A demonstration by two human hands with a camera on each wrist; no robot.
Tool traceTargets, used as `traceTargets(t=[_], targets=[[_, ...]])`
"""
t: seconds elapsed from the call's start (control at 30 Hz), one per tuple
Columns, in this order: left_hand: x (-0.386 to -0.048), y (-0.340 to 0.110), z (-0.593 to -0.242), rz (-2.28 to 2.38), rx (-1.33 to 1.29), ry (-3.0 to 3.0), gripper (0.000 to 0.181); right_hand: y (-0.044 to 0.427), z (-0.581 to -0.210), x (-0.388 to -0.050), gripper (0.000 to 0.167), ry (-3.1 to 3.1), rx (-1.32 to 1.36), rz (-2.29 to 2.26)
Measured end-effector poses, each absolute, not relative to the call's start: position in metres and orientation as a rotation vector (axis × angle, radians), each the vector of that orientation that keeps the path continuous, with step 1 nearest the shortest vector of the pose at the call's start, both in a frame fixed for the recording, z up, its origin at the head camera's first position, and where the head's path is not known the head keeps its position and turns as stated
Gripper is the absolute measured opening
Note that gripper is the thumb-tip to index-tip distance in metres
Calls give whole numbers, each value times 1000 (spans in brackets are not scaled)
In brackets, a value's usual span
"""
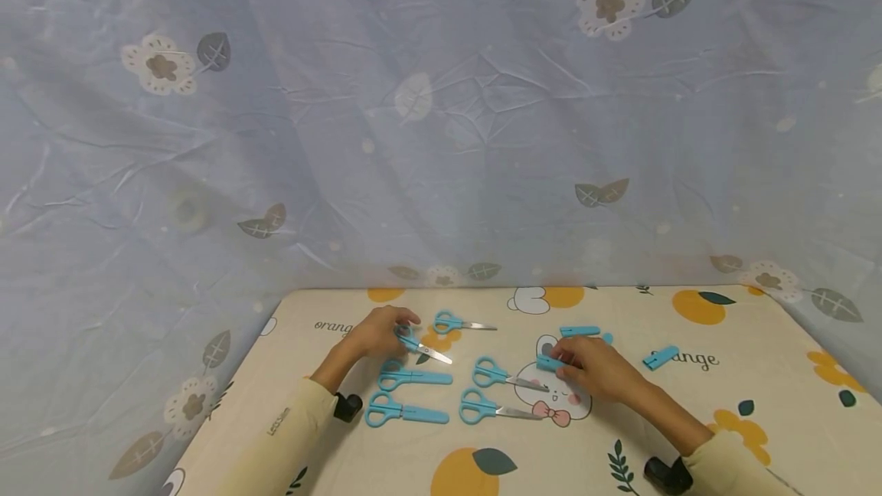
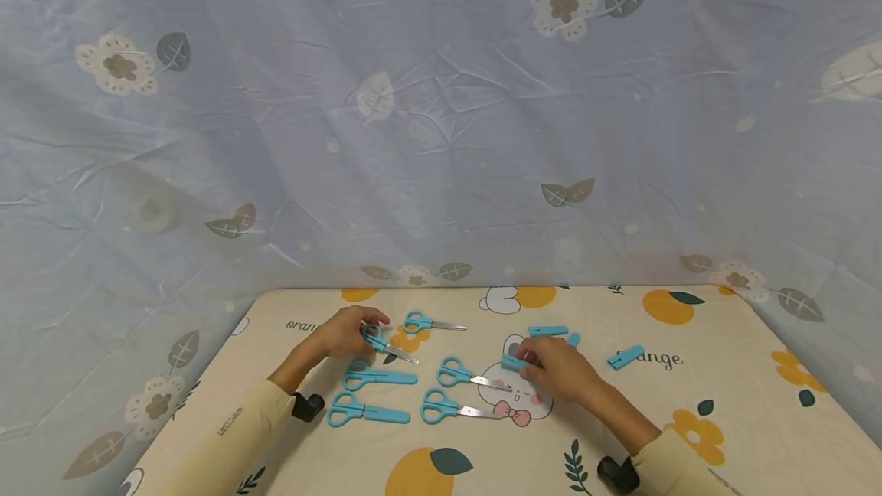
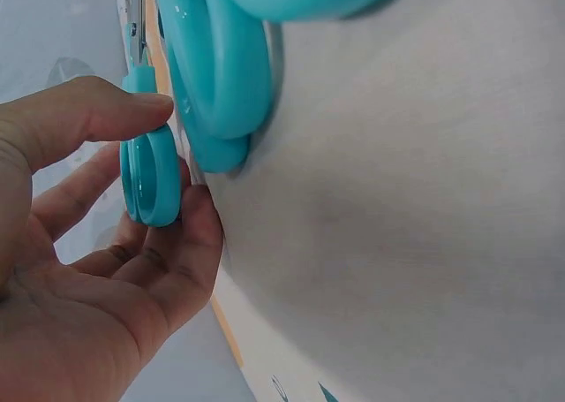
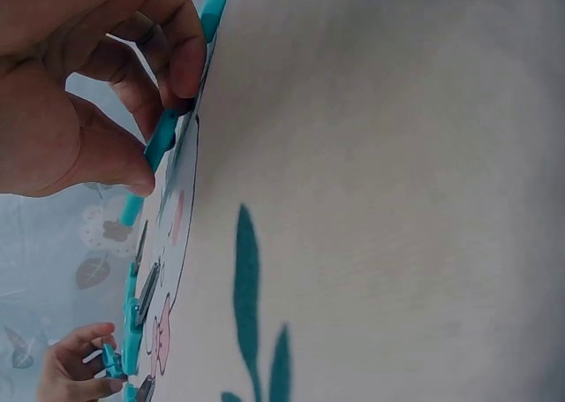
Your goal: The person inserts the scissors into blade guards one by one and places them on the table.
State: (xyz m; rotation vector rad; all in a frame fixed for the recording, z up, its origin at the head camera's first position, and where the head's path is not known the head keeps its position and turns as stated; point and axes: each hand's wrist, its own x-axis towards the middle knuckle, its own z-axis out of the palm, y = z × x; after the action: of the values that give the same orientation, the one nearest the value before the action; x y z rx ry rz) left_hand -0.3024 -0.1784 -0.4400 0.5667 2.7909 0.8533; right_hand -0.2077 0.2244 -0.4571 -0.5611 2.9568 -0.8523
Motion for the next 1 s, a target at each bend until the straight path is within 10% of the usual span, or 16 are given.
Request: traceTargets(t=[1.0], targets=[[-278, -179, -428, 1303, 336, 2558, 32, 246, -447, -198, 23, 2826, -388, -1163]])
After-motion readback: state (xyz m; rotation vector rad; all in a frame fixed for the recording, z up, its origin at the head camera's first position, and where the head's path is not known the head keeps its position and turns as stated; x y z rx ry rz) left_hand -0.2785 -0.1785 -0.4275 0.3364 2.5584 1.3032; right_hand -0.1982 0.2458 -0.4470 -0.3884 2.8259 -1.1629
